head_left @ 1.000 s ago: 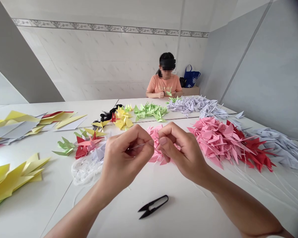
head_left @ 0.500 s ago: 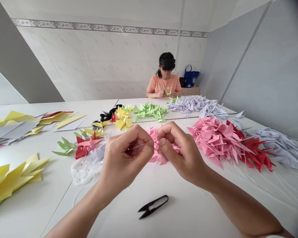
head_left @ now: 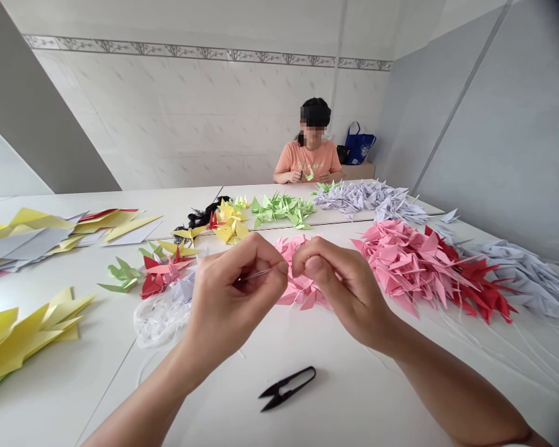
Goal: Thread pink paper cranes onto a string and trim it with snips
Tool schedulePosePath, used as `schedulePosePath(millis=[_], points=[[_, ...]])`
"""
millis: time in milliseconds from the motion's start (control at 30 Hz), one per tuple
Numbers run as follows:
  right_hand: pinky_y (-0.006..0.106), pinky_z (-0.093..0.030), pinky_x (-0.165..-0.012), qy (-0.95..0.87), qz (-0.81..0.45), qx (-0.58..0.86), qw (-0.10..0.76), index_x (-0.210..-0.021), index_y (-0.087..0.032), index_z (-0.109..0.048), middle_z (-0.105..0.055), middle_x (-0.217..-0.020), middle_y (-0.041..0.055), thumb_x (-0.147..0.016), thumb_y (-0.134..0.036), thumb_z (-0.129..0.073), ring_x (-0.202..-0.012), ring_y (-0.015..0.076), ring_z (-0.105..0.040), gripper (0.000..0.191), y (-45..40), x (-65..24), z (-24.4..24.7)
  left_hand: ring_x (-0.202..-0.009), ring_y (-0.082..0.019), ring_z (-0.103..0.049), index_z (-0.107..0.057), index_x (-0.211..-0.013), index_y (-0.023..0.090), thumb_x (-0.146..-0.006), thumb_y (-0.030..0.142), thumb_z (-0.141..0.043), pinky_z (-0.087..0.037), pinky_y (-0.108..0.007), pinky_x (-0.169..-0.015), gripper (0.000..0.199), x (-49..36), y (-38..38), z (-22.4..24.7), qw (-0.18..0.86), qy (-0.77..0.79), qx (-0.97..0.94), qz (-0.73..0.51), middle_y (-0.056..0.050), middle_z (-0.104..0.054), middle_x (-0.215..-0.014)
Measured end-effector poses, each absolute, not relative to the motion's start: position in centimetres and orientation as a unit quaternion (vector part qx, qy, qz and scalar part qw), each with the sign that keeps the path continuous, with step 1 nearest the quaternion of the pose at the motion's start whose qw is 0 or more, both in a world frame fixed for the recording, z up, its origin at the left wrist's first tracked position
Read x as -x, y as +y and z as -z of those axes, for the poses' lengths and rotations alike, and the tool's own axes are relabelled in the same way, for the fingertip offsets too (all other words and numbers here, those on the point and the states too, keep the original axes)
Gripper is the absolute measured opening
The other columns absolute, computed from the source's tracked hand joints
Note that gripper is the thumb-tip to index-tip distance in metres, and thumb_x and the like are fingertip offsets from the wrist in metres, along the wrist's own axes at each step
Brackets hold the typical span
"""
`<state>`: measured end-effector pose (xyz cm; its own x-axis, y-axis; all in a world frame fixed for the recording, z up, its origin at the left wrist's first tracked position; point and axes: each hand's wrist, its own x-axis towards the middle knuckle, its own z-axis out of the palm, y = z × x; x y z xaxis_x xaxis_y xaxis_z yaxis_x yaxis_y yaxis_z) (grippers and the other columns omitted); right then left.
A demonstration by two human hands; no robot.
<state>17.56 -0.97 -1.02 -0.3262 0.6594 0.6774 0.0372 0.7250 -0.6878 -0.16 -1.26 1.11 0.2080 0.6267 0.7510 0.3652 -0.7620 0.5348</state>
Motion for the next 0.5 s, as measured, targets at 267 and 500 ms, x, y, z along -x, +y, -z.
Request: schedulePosePath(millis=[267,500], points=[[0.026,-0.034,-0.059,-0.736,-0.384,0.239,0.504,-0.093,-0.023,-0.051,-0.044,-0.077,-0.0021,-0.11,-0.037,-0.039,-0.066,0.0112,-0.039,0.025,-0.4,-17.6,1.3,-0.048,-0.005,-0.029,-0.053,-0.071,0.02,-0.081,-0.001,-0.058,-0.024,-0.019,-0.041,0.024,0.6,-0.8,-0.8,0.11,0.322,-0.763,-0.549,0.008,-0.04,-0.054],[0.023,-0.021,-0.045,-0.735,-0.325,0.223,0.552,-0.077,-0.02,-0.06,-0.037,-0.059,-0.0066,-0.097,-0.027,-0.067,-0.05,0.0058,-0.028,0.023,0.1,-17.8,1.5,-0.048,-0.006,-0.029,-0.052,-0.07,0.02,-0.081,-0.001,-0.059,-0.025,-0.02,-0.042,0.024,0.7,-0.8,-0.8,0.118,0.325,-0.763,-0.546,0.008,-0.04,-0.055]])
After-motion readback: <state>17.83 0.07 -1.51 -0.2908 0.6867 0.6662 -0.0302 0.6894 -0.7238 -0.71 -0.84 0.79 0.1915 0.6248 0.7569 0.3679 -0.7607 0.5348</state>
